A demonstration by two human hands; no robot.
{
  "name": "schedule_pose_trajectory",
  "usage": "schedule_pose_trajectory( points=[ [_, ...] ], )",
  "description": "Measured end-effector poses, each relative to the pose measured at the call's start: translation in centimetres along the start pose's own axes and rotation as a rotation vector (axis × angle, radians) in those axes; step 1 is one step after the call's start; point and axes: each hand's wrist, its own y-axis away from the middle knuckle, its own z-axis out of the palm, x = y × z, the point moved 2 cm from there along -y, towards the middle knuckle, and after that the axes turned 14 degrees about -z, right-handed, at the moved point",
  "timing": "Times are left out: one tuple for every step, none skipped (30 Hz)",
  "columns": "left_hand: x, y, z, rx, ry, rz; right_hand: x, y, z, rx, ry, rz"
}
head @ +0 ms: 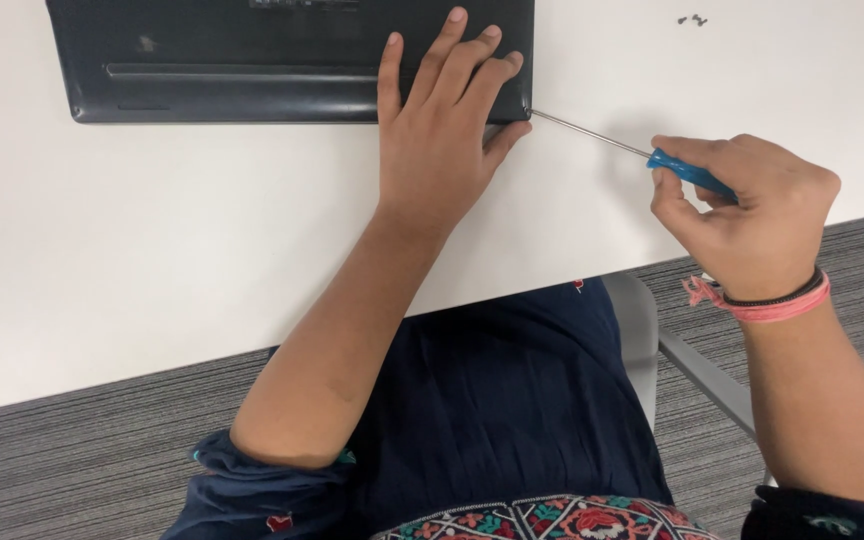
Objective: The person uses a blue-handled screwdriver to remove screws from the back cover of a laptop, collecting the screws on the desk. They reposition the laptop and continue unscrewing screws along its edges, then set the screwdriver down and press along the cover with both hands.
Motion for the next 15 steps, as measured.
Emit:
schedule_pose_trajectory(
  points=[
    [0.0,0.0,-0.1,0.0,0.0,0.0,0.0,0.0,-0.1,0.0,0.0,0.0],
    [0.0,0.0,0.0,-0.002,-0.002,0.0,0.0,0.0,0.0,-0.01,0.015,-0.009],
    [0.0,-0.1,0.0,-0.003,-0.004,0.001,0.0,0.1,0.0,-0.019,0.029,-0.019],
    [0.0,-0.1,0.0,-0.003,-0.004,0.001,-0.3,-0.3,-0.4,-0.019,0.029,-0.02],
    [0.1,-0.1,-0.1,-0.008,-0.004,-0.002,-0.7,-0.7,-0.8,-0.037,0.075,-0.072],
    [0.1,0.0,-0.1,-0.015,-0.006,-0.005,-1.1,-1.0,-1.1,-0.057,0.118,-0.123],
    [0.0,0.0,-0.1,-0.015,-0.007,-0.006,-1.5,-1.6,-1.4,-0.056,0.116,-0.123],
    [0.0,0.0,-0.1,-0.015,-0.007,-0.004,-1.9,-2.1,-1.7,-0.076,0.166,-0.169],
    [0.0,-0.1,-0.1,-0.014,-0.006,-0.002,-2.4,-2.6,-2.1,-0.095,0.215,-0.216],
    [0.1,-0.1,-0.1,-0.015,-0.003,0.001,-2.2,-2.5,-2.2,-0.095,0.219,-0.213],
    [0.2,-0.1,-0.2,-0.02,-0.003,-0.008,-2.1,-2.4,-2.4,-0.096,0.229,-0.21],
    [0.1,-0.1,-0.3,-0.023,-0.007,-0.02,-2.0,-2.5,-2.4,-0.097,0.237,-0.212],
    [0.2,-0.2,-0.3,-0.02,-0.006,-0.021,-1.7,-2.1,-2.3,-0.097,0.239,-0.214],
    [0.1,-0.1,-0.2,-0.022,-0.007,-0.021,-1.4,-1.7,-2.1,-0.087,0.221,-0.212],
    [0.1,-0.1,-0.2,-0.023,-0.008,-0.02,-1.1,-1.4,-2.0,-0.077,0.202,-0.209]
  ],
)
